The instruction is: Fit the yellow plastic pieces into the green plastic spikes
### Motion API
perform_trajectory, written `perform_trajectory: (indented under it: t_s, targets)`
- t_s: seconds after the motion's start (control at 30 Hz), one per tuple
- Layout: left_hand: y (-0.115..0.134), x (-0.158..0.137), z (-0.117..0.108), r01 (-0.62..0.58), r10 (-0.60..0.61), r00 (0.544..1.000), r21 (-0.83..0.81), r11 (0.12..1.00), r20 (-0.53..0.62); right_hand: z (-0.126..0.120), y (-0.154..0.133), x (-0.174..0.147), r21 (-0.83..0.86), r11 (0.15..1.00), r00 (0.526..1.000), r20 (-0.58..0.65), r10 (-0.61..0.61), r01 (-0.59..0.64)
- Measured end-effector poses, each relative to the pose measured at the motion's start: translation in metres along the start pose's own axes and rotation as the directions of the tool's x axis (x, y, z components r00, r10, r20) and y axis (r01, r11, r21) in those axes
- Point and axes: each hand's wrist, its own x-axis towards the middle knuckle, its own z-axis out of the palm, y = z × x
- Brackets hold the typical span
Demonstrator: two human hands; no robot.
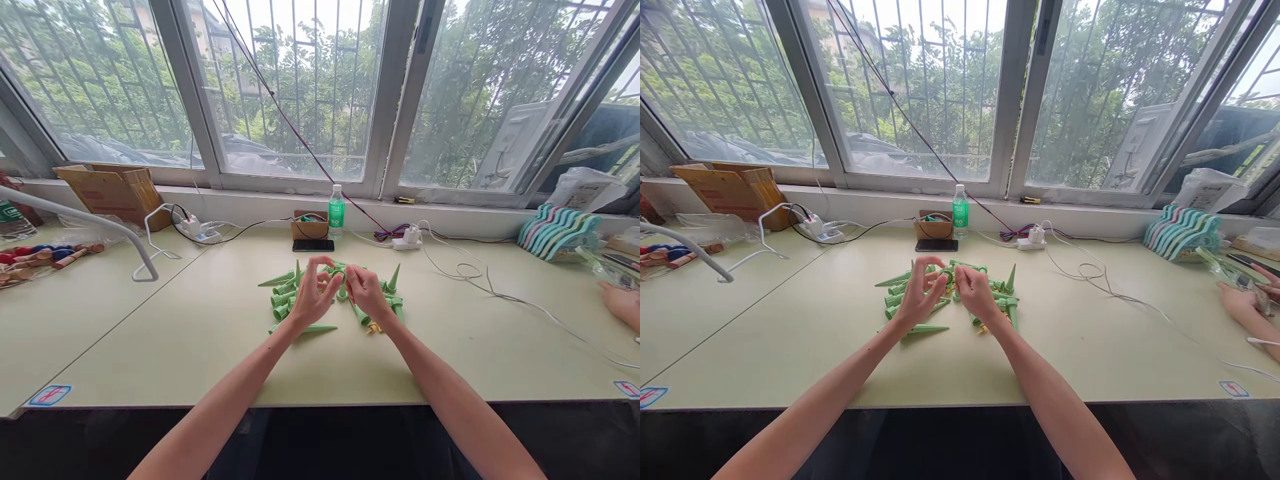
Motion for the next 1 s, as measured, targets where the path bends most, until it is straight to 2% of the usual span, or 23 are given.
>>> perform_trajectory:
  t_s: [0.1,0.17,0.27,0.33,0.4,0.47,0.57,0.73,0.93,1.0]
  targets:
    - [-0.003,0.005,-0.002,0.131,-0.14,0.987,-0.108,0.986,-0.076,0.0,-0.001,-0.001,-0.035,0.999,1.0,0.012,-0.014,0.015]
    - [-0.005,0.008,-0.004,0.214,-0.227,0.972,-0.175,0.961,-0.056,-0.001,-0.001,-0.002,-0.049,0.998,1.0,0.016,-0.027,0.027]
    - [-0.004,0.01,-0.004,0.341,-0.338,0.94,-0.212,0.916,0.047,-0.001,0.0,-0.001,-0.074,0.996,0.999,0.02,-0.041,0.043]
    - [-0.003,0.012,-0.004,0.433,-0.406,0.9,-0.227,0.872,0.157,-0.002,0.0,-0.001,-0.093,0.994,0.999,0.026,-0.046,0.048]
    - [-0.003,0.012,-0.004,0.512,-0.451,0.854,-0.266,0.817,0.259,-0.002,0.001,0.0,-0.108,0.993,0.998,0.032,-0.05,0.054]
    - [-0.002,0.012,-0.004,0.551,-0.467,0.829,-0.31,0.774,0.308,-0.003,0.002,0.0,-0.12,0.991,0.998,0.036,-0.055,0.059]
    - [-0.001,0.012,-0.004,0.544,-0.462,0.836,-0.337,0.768,0.296,-0.003,0.003,0.0,-0.135,0.989,0.998,0.042,-0.055,0.06]
    - [0.001,0.011,-0.006,0.481,-0.415,0.872,-0.293,0.826,0.26,-0.003,0.005,0.001,-0.132,0.989,0.997,0.047,-0.065,0.071]
    - [-0.005,0.009,-0.005,0.299,-0.27,0.942,-0.133,0.945,0.199,-0.003,0.009,0.002,-0.18,0.982,0.999,0.015,-0.05,0.052]
    - [-0.008,0.008,-0.005,0.262,-0.24,0.95,-0.092,0.961,0.199,-0.003,0.009,0.002,-0.202,0.978,0.999,0.006,-0.044,0.045]
